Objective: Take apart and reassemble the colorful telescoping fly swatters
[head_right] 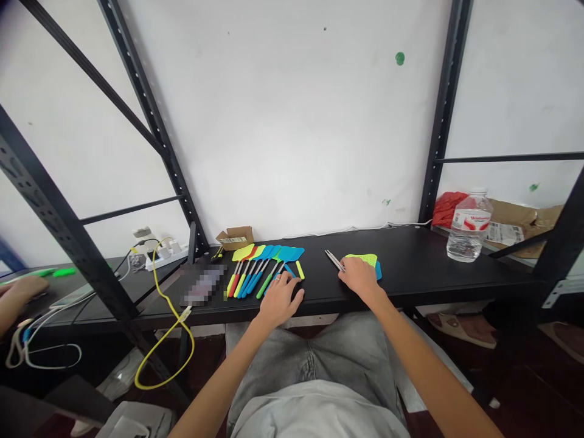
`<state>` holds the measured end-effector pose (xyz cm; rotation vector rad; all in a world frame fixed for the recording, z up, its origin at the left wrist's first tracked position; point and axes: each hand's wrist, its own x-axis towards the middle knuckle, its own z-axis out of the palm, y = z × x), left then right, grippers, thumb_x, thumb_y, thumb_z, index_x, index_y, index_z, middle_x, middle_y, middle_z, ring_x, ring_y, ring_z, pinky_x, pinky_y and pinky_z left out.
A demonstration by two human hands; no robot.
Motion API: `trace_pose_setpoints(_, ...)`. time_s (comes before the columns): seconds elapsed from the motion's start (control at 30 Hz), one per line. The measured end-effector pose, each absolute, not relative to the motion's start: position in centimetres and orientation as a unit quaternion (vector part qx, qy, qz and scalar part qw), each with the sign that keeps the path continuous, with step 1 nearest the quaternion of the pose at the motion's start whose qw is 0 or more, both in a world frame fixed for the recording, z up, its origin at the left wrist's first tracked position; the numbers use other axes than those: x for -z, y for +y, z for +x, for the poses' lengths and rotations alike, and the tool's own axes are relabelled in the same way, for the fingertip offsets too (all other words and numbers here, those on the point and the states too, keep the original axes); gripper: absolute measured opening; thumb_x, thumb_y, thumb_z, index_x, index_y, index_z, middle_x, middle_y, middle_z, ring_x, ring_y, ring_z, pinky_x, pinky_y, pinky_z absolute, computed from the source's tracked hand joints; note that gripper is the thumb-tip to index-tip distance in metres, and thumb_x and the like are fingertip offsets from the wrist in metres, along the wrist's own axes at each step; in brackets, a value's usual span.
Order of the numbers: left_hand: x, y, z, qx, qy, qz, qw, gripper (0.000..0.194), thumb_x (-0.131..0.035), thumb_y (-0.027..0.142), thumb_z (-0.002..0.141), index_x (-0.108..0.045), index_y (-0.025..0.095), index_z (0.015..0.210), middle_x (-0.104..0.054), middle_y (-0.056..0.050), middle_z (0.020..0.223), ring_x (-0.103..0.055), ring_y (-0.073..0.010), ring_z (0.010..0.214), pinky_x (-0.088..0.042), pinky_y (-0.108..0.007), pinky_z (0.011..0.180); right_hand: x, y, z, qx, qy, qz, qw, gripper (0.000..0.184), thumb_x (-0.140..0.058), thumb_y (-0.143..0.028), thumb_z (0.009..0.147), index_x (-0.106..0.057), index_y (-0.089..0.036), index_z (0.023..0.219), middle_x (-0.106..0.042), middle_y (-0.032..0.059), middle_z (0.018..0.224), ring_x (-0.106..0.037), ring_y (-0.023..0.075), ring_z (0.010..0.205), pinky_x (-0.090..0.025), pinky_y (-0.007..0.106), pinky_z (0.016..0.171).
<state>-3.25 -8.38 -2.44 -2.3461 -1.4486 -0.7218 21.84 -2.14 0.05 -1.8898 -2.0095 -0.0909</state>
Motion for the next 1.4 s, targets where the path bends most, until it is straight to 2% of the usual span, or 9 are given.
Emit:
trace_pose_setpoints(0.13,2.6,-8.3,-3.2,0.254,-0.514,-0.804,0.155,0.041,-0.042,0.041,0.096,-0.055,0.021,0.13,-0.053,-0.012,0.112,-0.052,-0.0295,0.104,-0.045,-0.043,0.089,-0.1,-2.1,21.7,0.035,-0.709,-0.682,0.177,0.03,-0.057,-0.023,0.08,-0.069,-0.02,0.108,-0.071,0.0116,0.095,-0.067,0.0285,0.09,-0.039,0.031,0.067)
trace_pose_setpoints(0.3,2.7,-8.2,-3.1,0.266,-0.521,-0.797,0.153,0.031,-0.044,0.041,0.096,-0.062,0.021,0.112,-0.054,-0.011,0.108,-0.052,-0.0291,0.104,-0.043,-0.043,0.088,-0.2,-2.0,22.1,0.015,-0.701,-0.693,0.168,0.023,-0.057,-0.027,0.079,-0.071,-0.019,0.095,-0.071,0.0123,0.092,-0.066,0.0296,0.089,-0.037,0.032,0.064)
trace_pose_setpoints(0.5,2.7,-8.3,-2.9,0.285,-0.528,-0.785,0.156,0.021,-0.048,0.036,0.094,-0.06,0.019,0.099,-0.056,-0.009,0.099,-0.053,-0.0262,0.097,-0.043,-0.039,0.084,-0.5,-1.8,22.6,-0.016,-0.702,-0.693,0.161,0.014,-0.059,-0.028,0.075,-0.07,-0.02,0.074,-0.07,0.0107,0.079,-0.067,0.0284,0.082,-0.036,0.031,0.062)
trace_pose_setpoints(0.7,2.8,-8.3,-2.7,0.289,-0.531,-0.778,0.171,0.014,-0.051,0.032,0.092,-0.056,0.021,0.088,-0.054,-0.006,0.092,-0.053,-0.0245,0.091,-0.043,-0.036,0.08,-0.4,-1.4,22.9,-0.034,-0.696,-0.697,0.167,0.016,-0.058,-0.03,0.077,-0.07,-0.021,0.074,-0.07,0.0112,0.08,-0.067,0.028,0.083,-0.038,0.031,0.062)
trace_pose_setpoints(0.9,2.8,-8.1,-2.8,0.293,-0.53,-0.777,0.173,0.011,-0.052,0.029,0.091,-0.055,0.021,0.085,-0.055,-0.005,0.088,-0.053,-0.0238,0.089,-0.042,-0.035,0.078,0.3,-0.7,23.2,-0.014,-0.696,-0.693,0.188,0.026,-0.051,-0.034,0.086,-0.072,-0.021,0.077,-0.072,0.0123,0.083,-0.068,0.0281,0.088,-0.042,0.032,0.069)
trace_pose_setpoints(1.0,2.5,-8.1,-2.9,0.299,-0.534,-0.775,0.159,0.008,-0.05,0.024,0.091,-0.053,0.021,0.084,-0.056,-0.005,0.085,-0.054,-0.0228,0.086,-0.042,-0.034,0.076,0.4,-0.2,23.6,-0.032,-0.678,-0.691,0.248,0.028,-0.051,-0.039,0.088,-0.074,-0.023,0.087,-0.074,0.0105,0.089,-0.068,0.0278,0.092,-0.045,0.032,0.073)
trace_pose_setpoints(1.13,2.2,-8.2,-2.9,0.313,-0.542,-0.769,0.129,0.01,-0.046,0.021,0.093,-0.052,0.021,0.085,-0.059,-0.004,0.084,-0.055,-0.0224,0.084,-0.043,-0.033,0.074,0.2,0.3,24.4,-0.07,-0.618,-0.677,0.393,0.03,-0.052,-0.041,0.089,-0.072,-0.02,0.098,-0.074,0.01,0.1,-0.07,0.0264,0.091,-0.048,0.033,0.077)
trace_pose_setpoints(1.27,2.4,-8.2,-3.2,0.338,-0.547,-0.76,0.093,0.013,-0.043,0.021,0.095,-0.054,0.021,0.1,-0.062,-0.005,0.085,-0.058,-0.0238,0.087,-0.045,-0.034,0.074,-0.3,0.1,24.3,-0.278,-0.532,-0.574,0.557,0.03,-0.059,-0.043,0.085,-0.065,-0.018,0.1,-0.073,0.0116,0.099,-0.071,0.0212,0.067,-0.048,0.028,0.054)
trace_pose_setpoints(1.4,2.5,-8.0,-3.4,0.366,-0.542,-0.754,0.052,0.034,-0.037,0.02,0.097,-0.051,0.02,0.128,-0.066,-0.009,0.103,-0.06,-0.0251,0.098,-0.048,-0.038,0.083,-0.7,-0.2,23.3,-0.455,-0.438,-0.438,0.64,0.029,-0.065,-0.046,0.08,-0.061,-0.02,0.093,-0.071,0.0133,0.101,-0.071,0.0231,0.076,-0.045,0.025,0.045)
